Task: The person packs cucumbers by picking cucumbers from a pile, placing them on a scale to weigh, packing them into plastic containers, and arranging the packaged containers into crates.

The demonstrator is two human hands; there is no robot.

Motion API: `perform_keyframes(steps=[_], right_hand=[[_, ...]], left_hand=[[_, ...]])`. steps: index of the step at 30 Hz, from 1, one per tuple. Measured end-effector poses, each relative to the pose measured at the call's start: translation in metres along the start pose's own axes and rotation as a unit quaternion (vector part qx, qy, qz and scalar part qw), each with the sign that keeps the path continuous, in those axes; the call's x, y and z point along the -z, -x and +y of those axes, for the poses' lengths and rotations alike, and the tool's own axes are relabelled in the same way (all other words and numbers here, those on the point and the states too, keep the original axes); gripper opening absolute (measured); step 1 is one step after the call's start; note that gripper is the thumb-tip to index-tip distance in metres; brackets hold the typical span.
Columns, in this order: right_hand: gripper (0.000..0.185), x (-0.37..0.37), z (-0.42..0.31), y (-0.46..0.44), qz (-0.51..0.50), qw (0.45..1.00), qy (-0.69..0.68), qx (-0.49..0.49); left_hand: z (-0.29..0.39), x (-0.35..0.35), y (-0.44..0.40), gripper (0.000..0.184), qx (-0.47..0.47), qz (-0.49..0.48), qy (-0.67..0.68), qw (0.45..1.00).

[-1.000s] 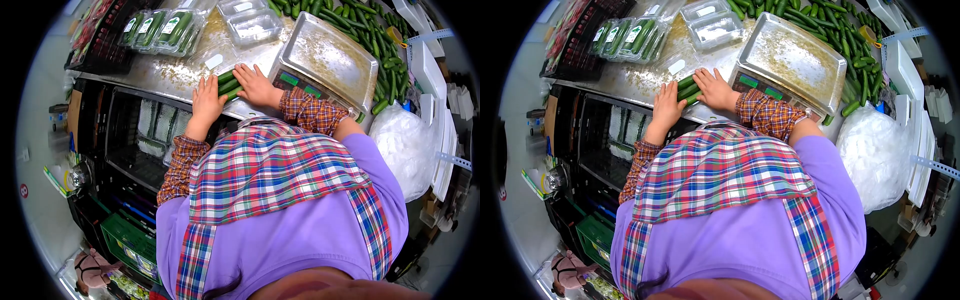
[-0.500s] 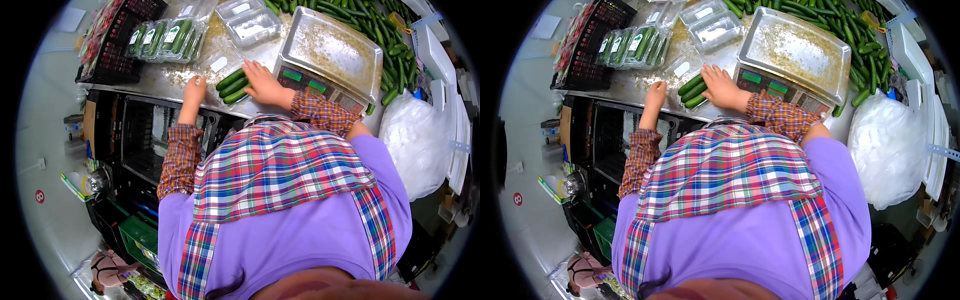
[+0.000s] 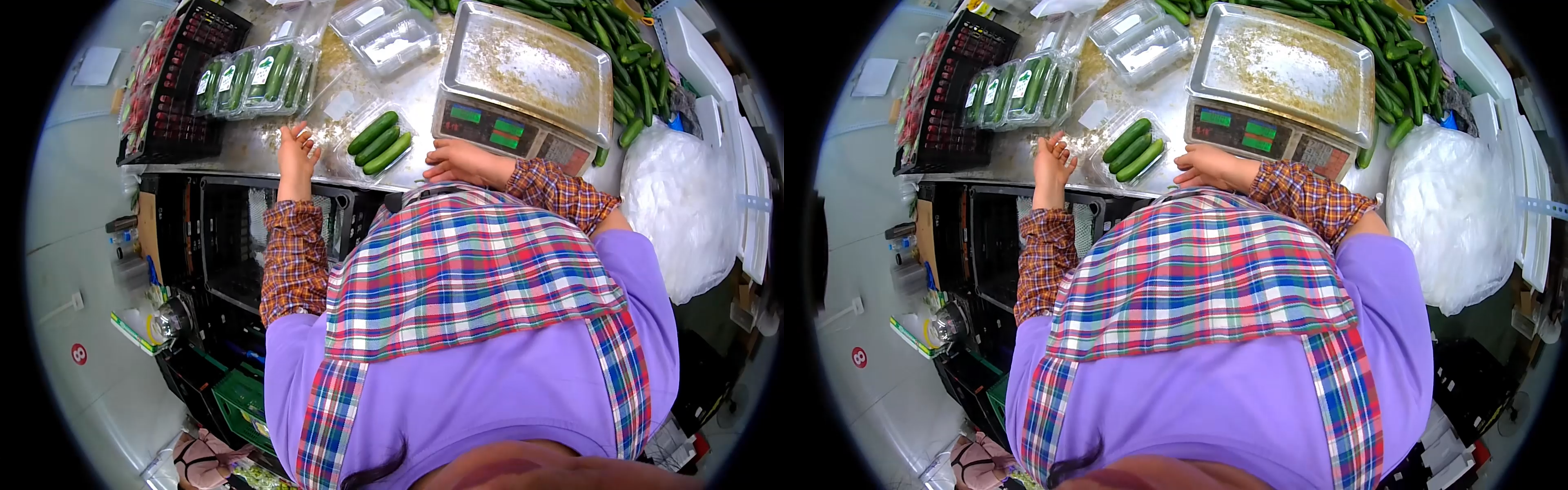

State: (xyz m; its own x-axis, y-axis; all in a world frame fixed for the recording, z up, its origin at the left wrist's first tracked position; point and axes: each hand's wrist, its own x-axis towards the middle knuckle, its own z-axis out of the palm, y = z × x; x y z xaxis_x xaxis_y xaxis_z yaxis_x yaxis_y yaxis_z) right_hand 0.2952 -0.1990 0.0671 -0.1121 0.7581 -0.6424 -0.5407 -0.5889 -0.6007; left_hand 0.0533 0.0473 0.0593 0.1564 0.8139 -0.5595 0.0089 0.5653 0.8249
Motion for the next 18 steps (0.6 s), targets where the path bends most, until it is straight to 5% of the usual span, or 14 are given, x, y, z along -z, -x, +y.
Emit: perform_keyframes(steps=[4, 7, 8, 10, 12, 18], right_hand=[[0.071, 0.006, 0.004, -0.021, -0.082, 0.993, -0.082, 0.011], [0.052, 0.0, 0.001, -0.025, -0.028, 0.991, -0.133, 0.009], [0.048, -0.001, 0.002, -0.028, -0.014, 0.99, -0.143, 0.016], [0.052, -0.009, -0.004, -0.024, -0.012, 0.989, -0.148, 0.025], [0.058, -0.014, -0.009, -0.021, -0.021, 0.99, -0.134, 0.043], [0.035, -0.018, 0.007, -0.05, 0.072, 0.992, -0.084, 0.056]], left_hand=[[0.008, -0.008, 0.044, 0.031, -0.101, -0.105, -0.166, 0.975], [-0.001, -0.012, 0.06, 0.018, -0.256, -0.222, -0.447, 0.828], [-0.007, -0.013, 0.07, 0.024, -0.412, -0.191, -0.565, 0.689], [-0.013, -0.025, 0.089, 0.039, -0.358, -0.156, -0.667, 0.635], [-0.012, -0.031, 0.091, 0.051, -0.339, -0.129, -0.675, 0.643], [-0.013, -0.011, 0.048, 0.087, -0.359, -0.106, -0.621, 0.689]])
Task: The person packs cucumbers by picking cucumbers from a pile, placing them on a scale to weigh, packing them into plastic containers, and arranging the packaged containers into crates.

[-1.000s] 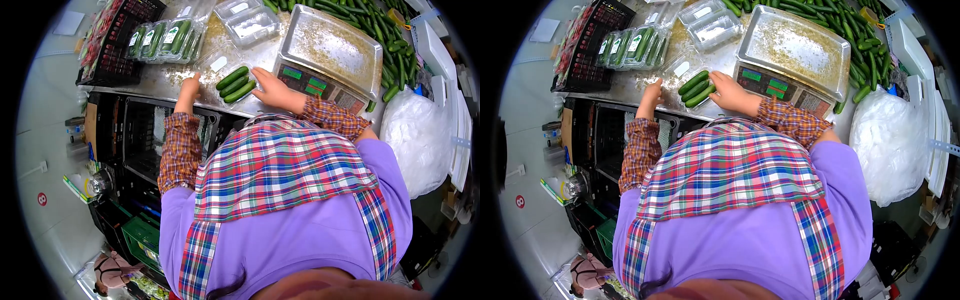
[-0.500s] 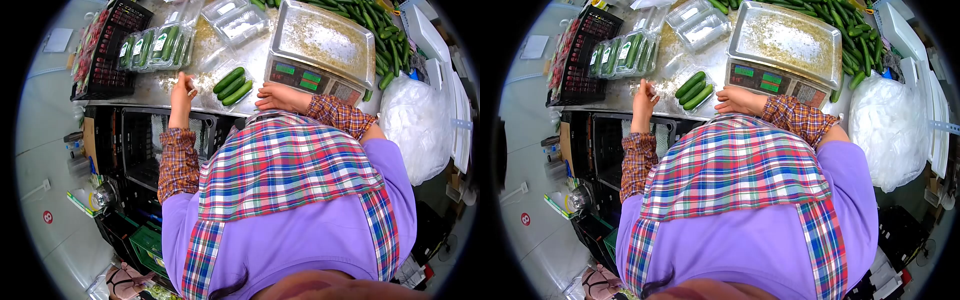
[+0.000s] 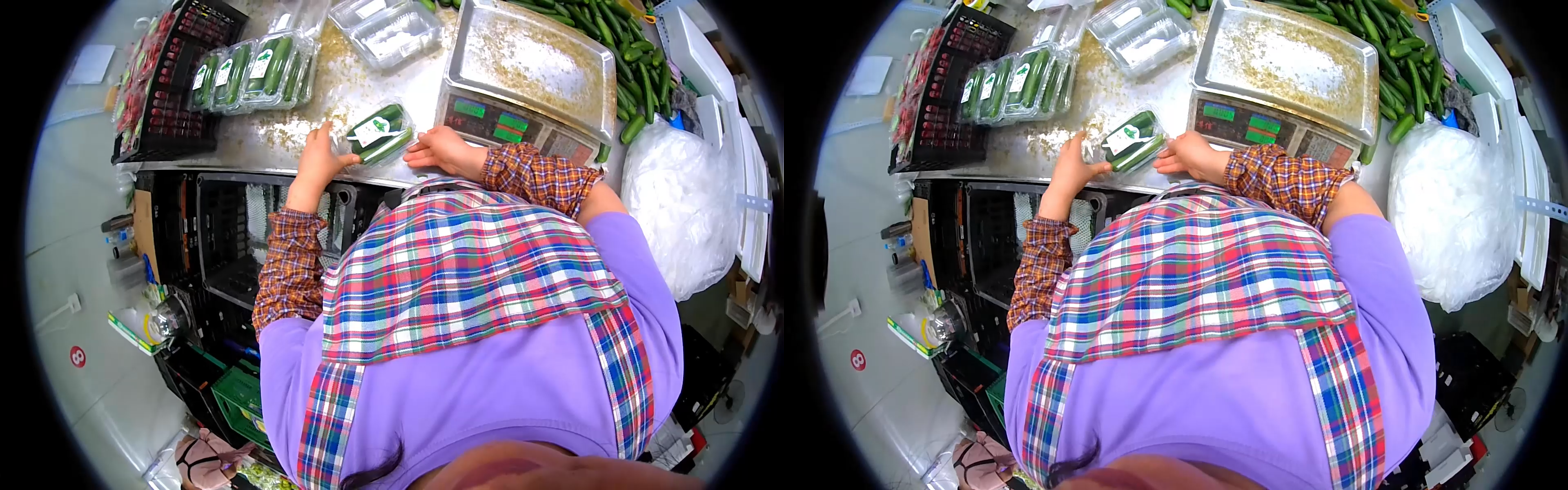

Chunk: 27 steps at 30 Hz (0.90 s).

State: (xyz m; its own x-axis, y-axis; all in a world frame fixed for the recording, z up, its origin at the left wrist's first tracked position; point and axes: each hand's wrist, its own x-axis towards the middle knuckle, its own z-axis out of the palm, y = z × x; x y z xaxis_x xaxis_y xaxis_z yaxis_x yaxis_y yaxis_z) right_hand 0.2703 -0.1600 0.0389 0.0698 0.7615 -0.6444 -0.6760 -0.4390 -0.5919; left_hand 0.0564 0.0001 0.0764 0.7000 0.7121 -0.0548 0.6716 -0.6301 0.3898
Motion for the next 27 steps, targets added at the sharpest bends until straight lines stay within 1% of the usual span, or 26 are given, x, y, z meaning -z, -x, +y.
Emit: perform_keyframes(steps=[2, 3, 4, 6, 7, 10, 11, 14, 15, 18, 19, 21, 22, 23, 25, 26, 27], right_hand=[[0.032, -0.009, 0.001, -0.006, 0.004, 1.0, -0.023, -0.015], [0.031, -0.012, 0.0, -0.012, 0.002, 0.999, -0.043, -0.03], [0.031, -0.017, -0.002, -0.015, 0.0, 0.997, -0.064, -0.046], [0.03, -0.019, -0.002, -0.022, -0.004, 0.998, -0.041, -0.038], [0.031, -0.016, -0.001, -0.027, -0.011, 0.999, -0.026, -0.038], [0.035, -0.009, -0.001, -0.028, -0.023, 0.999, 0.024, -0.022], [0.037, -0.008, -0.002, -0.026, -0.025, 0.999, 0.041, -0.016], [0.044, -0.009, -0.004, -0.019, -0.023, 0.999, 0.042, 0.003], [0.057, -0.01, -0.005, -0.017, -0.023, 0.997, 0.067, 0.013], [0.072, -0.019, -0.019, 0.0, -0.023, 0.997, 0.071, -0.017], [0.074, -0.02, -0.022, 0.002, -0.021, 0.998, 0.063, -0.022], [0.078, -0.019, -0.024, 0.005, -0.016, 0.998, 0.047, -0.033], [0.076, -0.018, -0.023, 0.003, -0.015, 0.998, 0.059, -0.035], [0.075, -0.017, -0.022, 0.002, -0.015, 0.997, 0.071, -0.036], [0.069, -0.016, -0.02, -0.001, -0.018, 0.995, 0.091, -0.03], [0.065, -0.008, -0.02, 0.009, -0.026, 0.994, 0.102, -0.011], [0.06, -0.008, -0.019, 0.01, -0.029, 0.994, 0.109, -0.003]], left_hand=[[-0.01, 0.005, -0.007, 0.093, 0.029, 0.01, 0.001, 1.0], [-0.006, 0.015, -0.011, 0.088, 0.063, -0.008, -0.005, 0.998], [-0.022, 0.006, -0.017, 0.085, 0.103, -0.024, 0.03, 0.994], [-0.063, -0.018, -0.028, 0.079, 0.182, -0.055, 0.099, 0.977], [-0.02, 0.016, -0.02, 0.063, 0.262, -0.141, 0.219, 0.929], [-0.045, 0.008, -0.016, 0.048, 0.227, -0.179, 0.362, 0.886], [-0.054, 0.005, -0.018, 0.045, 0.224, -0.197, 0.369, 0.88], [-0.06, 0.005, -0.016, 0.051, 0.193, -0.231, 0.408, 0.862], [-0.055, 0.011, -0.017, 0.057, 0.201, -0.252, 0.404, 0.856], [-0.049, 0.02, -0.015, 0.061, 0.238, -0.225, 0.433, 0.84], [-0.048, 0.023, -0.014, 0.061, 0.235, -0.226, 0.425, 0.845], [-0.052, 0.028, -0.015, 0.057, 0.262, -0.16, 0.483, 0.82], [-0.052, 0.03, -0.015, 0.055, 0.275, -0.126, 0.511, 0.805], [-0.049, 0.031, -0.014, 0.047, 0.271, -0.07, 0.513, 0.811], [-0.057, 0.019, -0.013, 0.042, 0.261, -0.012, 0.459, 0.85], [-0.047, 0.014, -0.007, 0.04, 0.246, 0.028, 0.428, 0.869], [-0.038, 0.009, -0.004, 0.031, 0.179, 0.055, 0.347, 0.919]])
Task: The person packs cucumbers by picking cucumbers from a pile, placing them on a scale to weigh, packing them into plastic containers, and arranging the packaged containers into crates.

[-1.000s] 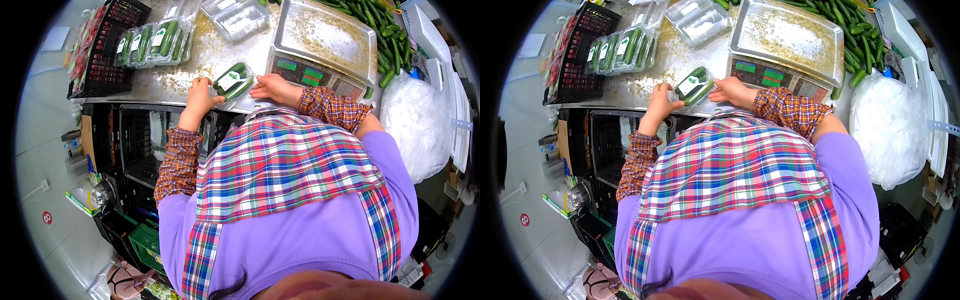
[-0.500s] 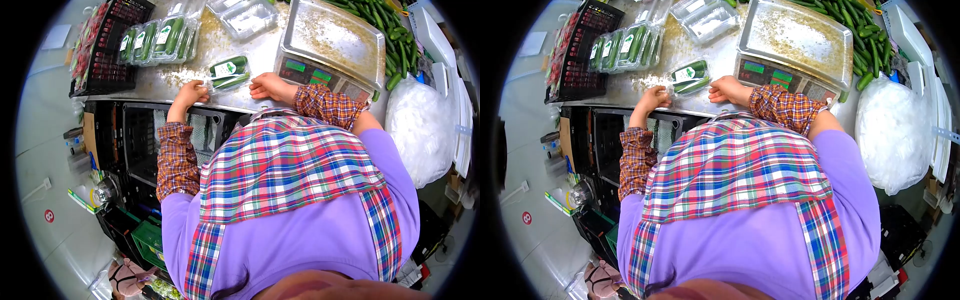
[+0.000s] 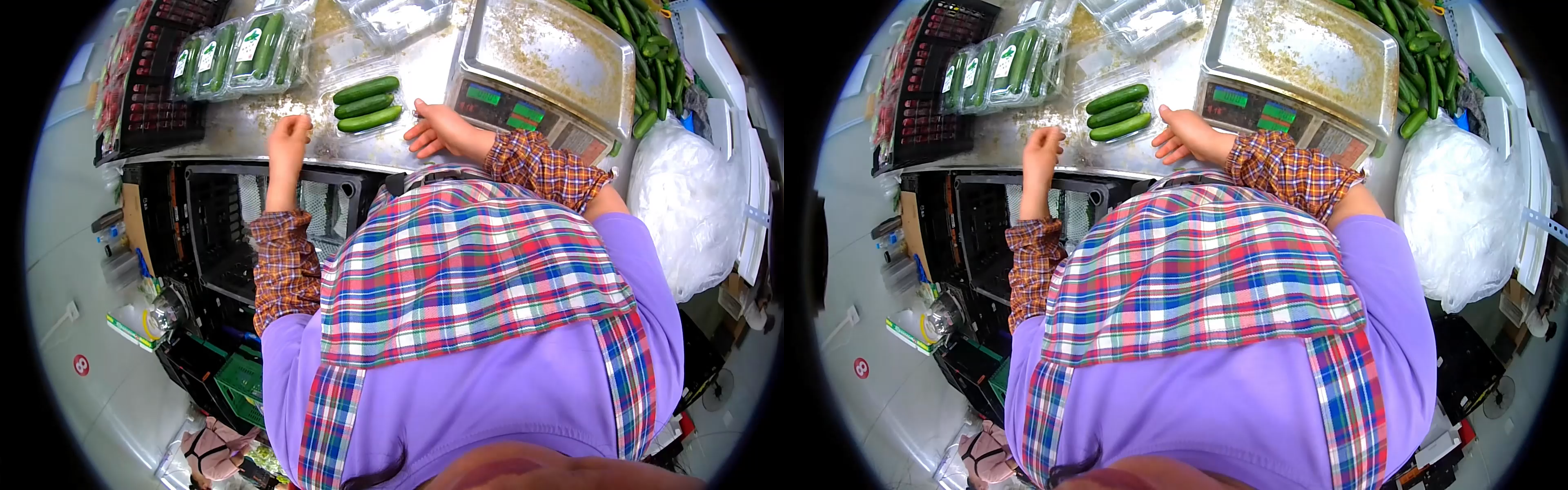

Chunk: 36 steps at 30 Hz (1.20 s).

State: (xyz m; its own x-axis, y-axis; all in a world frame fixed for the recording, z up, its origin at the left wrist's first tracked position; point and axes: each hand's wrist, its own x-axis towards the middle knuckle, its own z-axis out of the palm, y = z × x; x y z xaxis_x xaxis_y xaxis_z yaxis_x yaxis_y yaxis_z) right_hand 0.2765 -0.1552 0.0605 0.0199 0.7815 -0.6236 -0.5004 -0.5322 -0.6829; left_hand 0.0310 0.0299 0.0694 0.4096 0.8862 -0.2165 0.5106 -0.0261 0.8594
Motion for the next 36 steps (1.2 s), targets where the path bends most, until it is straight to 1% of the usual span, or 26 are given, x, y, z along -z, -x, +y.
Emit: perform_keyframes(steps=[1, 3, 4, 6, 7, 8, 9, 11, 12, 14, 17, 19, 20, 22, 23, 24, 25, 26, 27, 29, 31, 32, 33, 34, 35, 36], right_hand=[[0.055, 0.002, 0.003, -0.003, 0.014, 1.0, 0.011, -0.002], [0.045, 0.007, 0.01, -0.011, 0.042, 0.999, 0.033, -0.008], [0.041, 0.007, 0.012, -0.01, 0.075, 0.995, 0.065, 0.005], [0.033, 0.005, 0.014, -0.007, 0.14, 0.981, 0.127, 0.029], [0.031, 0.005, 0.012, -0.005, 0.144, 0.972, 0.178, 0.057], [0.031, 0.004, 0.009, -0.003, 0.148, 0.959, 0.228, 0.085], [0.03, 0.003, 0.007, -0.001, 0.151, 0.942, 0.278, 0.112], [0.032, 0.002, 0.012, -0.01, 0.139, 0.903, 0.354, 0.198], [0.034, 0.0, 0.014, -0.013, 0.133, 0.879, 0.39, 0.241], [0.039, -0.004, 0.018, -0.013, 0.119, 0.886, 0.381, 0.236], [0.045, -0.003, 0.02, -0.017, 0.102, 0.888, 0.385, 0.23], [0.046, -0.004, 0.017, -0.015, 0.09, 0.89, 0.386, 0.224], [0.047, -0.004, 0.015, -0.012, 0.091, 0.882, 0.409, 0.216], [0.049, -0.011, -0.002, 0.004, 0.1, 0.863, 0.453, 0.2], [0.051, -0.014, -0.013, 0.014, 0.096, 0.838, 0.505, 0.184], [0.051, -0.013, -0.016, 0.022, 0.106, 0.794, 0.534, 0.271], [0.05, -0.014, -0.022, 0.033, 0.114, 0.741, 0.56, 0.354], [0.048, -0.013, -0.034, 0.047, 0.095, 0.752, 0.554, 0.345], [0.042, -0.01, -0.037, 0.048, 0.092, 0.743, 0.492, 0.444], [0.035, 0.002, -0.046, 0.054, 0.039, 0.777, 0.422, 0.466], [0.033, 0.015, -0.061, 0.071, 0.106, 0.77, 0.439, 0.45], [0.031, 0.023, -0.069, 0.081, 0.14, 0.766, 0.446, 0.442], [0.028, 0.037, -0.079, 0.083, 0.199, 0.736, 0.436, 0.478], [0.026, 0.054, -0.086, 0.082, 0.273, 0.683, 0.445, 0.51], [0.026, 0.073, -0.094, 0.086, 0.335, 0.702, 0.423, 0.464], [0.027, 0.092, -0.102, 0.088, 0.401, 0.667, 0.424, 0.463]], left_hand=[[0.002, -0.007, 0.003, 0.029, -0.051, -0.013, -0.077, 0.996], [0.008, -0.023, 0.011, 0.025, -0.15, -0.04, -0.227, 0.961], [0.022, -0.03, 0.019, 0.028, -0.165, -0.031, -0.281, 0.945], [0.025, -0.04, 0.02, 0.034, -0.187, -0.014, -0.354, 0.916], [0.025, -0.044, 0.021, 0.036, -0.198, -0.005, -0.39, 0.899], [0.026, -0.047, 0.021, 0.043, -0.153, -0.023, -0.412, 0.898], [0.028, -0.05, 0.02, 0.044, -0.138, -0.029, -0.419, 0.897], [0.03, -0.053, 0.019, 0.046, -0.11, -0.043, -0.433, 0.894], [0.028, -0.053, 0.018, 0.045, -0.103, -0.041, -0.402, 0.909], [0.024, -0.052, 0.015, 0.044, -0.09, -0.037, -0.337, 0.936], [0.032, -0.054, 0.024, 0.038, -0.125, -0.027, -0.213, 0.969], [0.038, -0.058, 0.032, 0.035, -0.064, -0.063, -0.063, 0.994], [0.043, -0.059, 0.036, 0.035, -0.035, -0.08, 0.012, 0.996], [0.055, -0.056, 0.046, 0.036, -0.071, -0.075, 0.089, 0.991], [0.063, -0.055, 0.05, 0.036, -0.089, -0.075, 0.13, 0.985], [0.071, -0.053, 0.053, 0.035, -0.094, -0.095, 0.184, 0.974], [0.081, -0.049, 0.057, 0.034, -0.066, -0.125, 0.228, 0.963], [0.09, -0.051, 0.061, 0.034, -0.057, -0.141, 0.255, 0.955], [0.1, -0.051, 0.063, 0.033, -0.049, -0.158, 0.282, 0.945], [0.114, -0.064, 0.068, 0.033, -0.057, -0.188, 0.306, 0.932], [0.126, -0.082, 0.069, 0.035, -0.043, -0.211, 0.34, 0.916], [0.123, -0.092, 0.067, 0.038, -0.05, -0.198, 0.321, 0.925], [0.119, -0.1, 0.065, 0.038, -0.067, -0.189, 0.288, 0.937], [0.113, -0.102, 0.065, 0.035, -0.066, -0.2, 0.274, 0.938], [0.109, -0.105, 0.065, 0.033, -0.064, -0.211, 0.261, 0.94], [0.109, -0.106, 0.069, 0.027, -0.046, -0.222, 0.261, 0.938]])
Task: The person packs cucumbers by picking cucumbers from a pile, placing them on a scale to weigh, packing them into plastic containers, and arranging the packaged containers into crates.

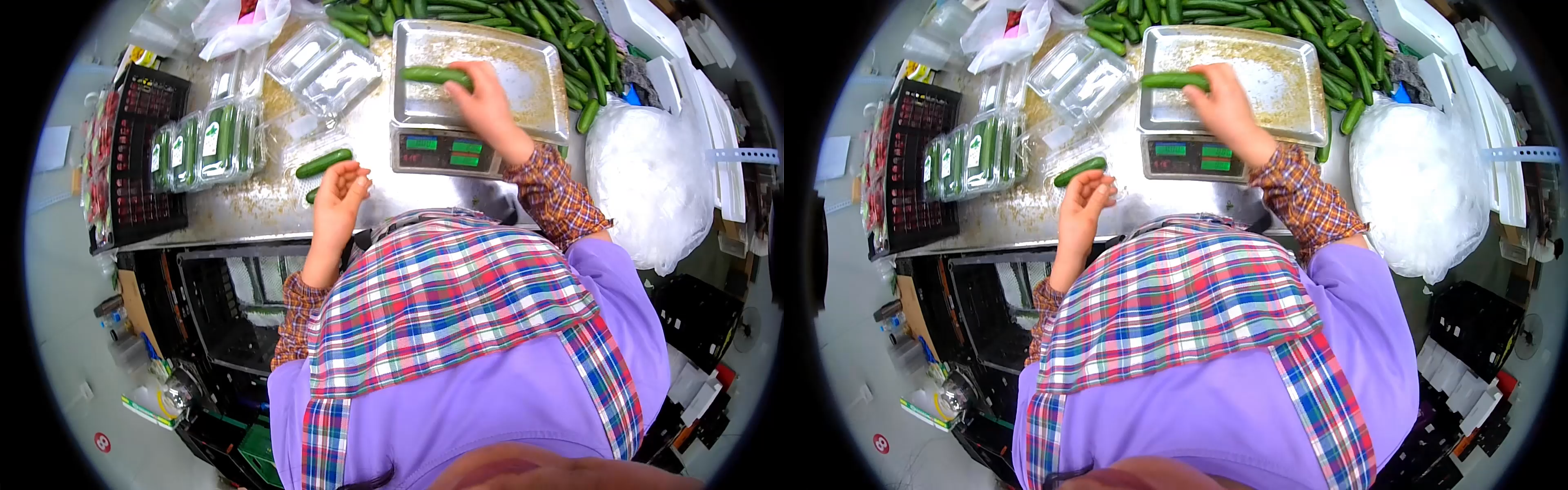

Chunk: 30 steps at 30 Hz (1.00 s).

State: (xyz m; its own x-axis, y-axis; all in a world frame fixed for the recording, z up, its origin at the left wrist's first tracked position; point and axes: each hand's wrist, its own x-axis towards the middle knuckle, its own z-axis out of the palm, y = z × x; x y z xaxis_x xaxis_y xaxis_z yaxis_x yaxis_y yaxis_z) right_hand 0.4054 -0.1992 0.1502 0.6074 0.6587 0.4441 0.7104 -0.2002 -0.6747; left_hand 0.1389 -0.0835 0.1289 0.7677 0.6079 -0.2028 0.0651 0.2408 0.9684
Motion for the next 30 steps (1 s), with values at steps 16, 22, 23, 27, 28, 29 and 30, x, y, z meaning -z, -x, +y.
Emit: perform_keyframes(steps=[16, 22, 23, 27, 28, 29, 30], right_hand=[[0.047, 0.05, 0.079, -0.002, 0.084, 0.986, 0.103, -0.104], [0.025, 0.126, 0.114, 0.024, 0.187, 0.965, -0.053, -0.176], [0.024, 0.138, 0.115, 0.029, 0.183, 0.964, -0.028, -0.192], [0.024, 0.172, 0.095, 0.056, 0.199, 0.951, -0.037, -0.235], [0.023, 0.175, 0.096, 0.06, 0.205, 0.946, -0.038, -0.247], [0.023, 0.175, 0.097, 0.065, 0.206, 0.944, -0.042, -0.256], [0.023, 0.176, 0.097, 0.068, 0.207, 0.941, -0.045, -0.265]], left_hand=[[0.0, 0.011, -0.004, 0.02, 0.044, -0.046, -0.165, 0.984], [0.03, 0.045, -0.034, 0.018, 0.034, -0.057, -0.211, 0.975], [0.036, 0.051, -0.044, 0.018, 0.026, -0.054, -0.209, 0.976], [0.069, 0.057, -0.068, 0.019, 0.003, -0.041, -0.262, 0.964], [0.07, 0.056, -0.076, 0.019, 0.0, -0.037, -0.266, 0.963], [0.071, 0.054, -0.081, 0.019, -0.006, -0.041, -0.263, 0.964], [0.073, 0.05, -0.086, 0.019, -0.012, -0.045, -0.259, 0.965]])
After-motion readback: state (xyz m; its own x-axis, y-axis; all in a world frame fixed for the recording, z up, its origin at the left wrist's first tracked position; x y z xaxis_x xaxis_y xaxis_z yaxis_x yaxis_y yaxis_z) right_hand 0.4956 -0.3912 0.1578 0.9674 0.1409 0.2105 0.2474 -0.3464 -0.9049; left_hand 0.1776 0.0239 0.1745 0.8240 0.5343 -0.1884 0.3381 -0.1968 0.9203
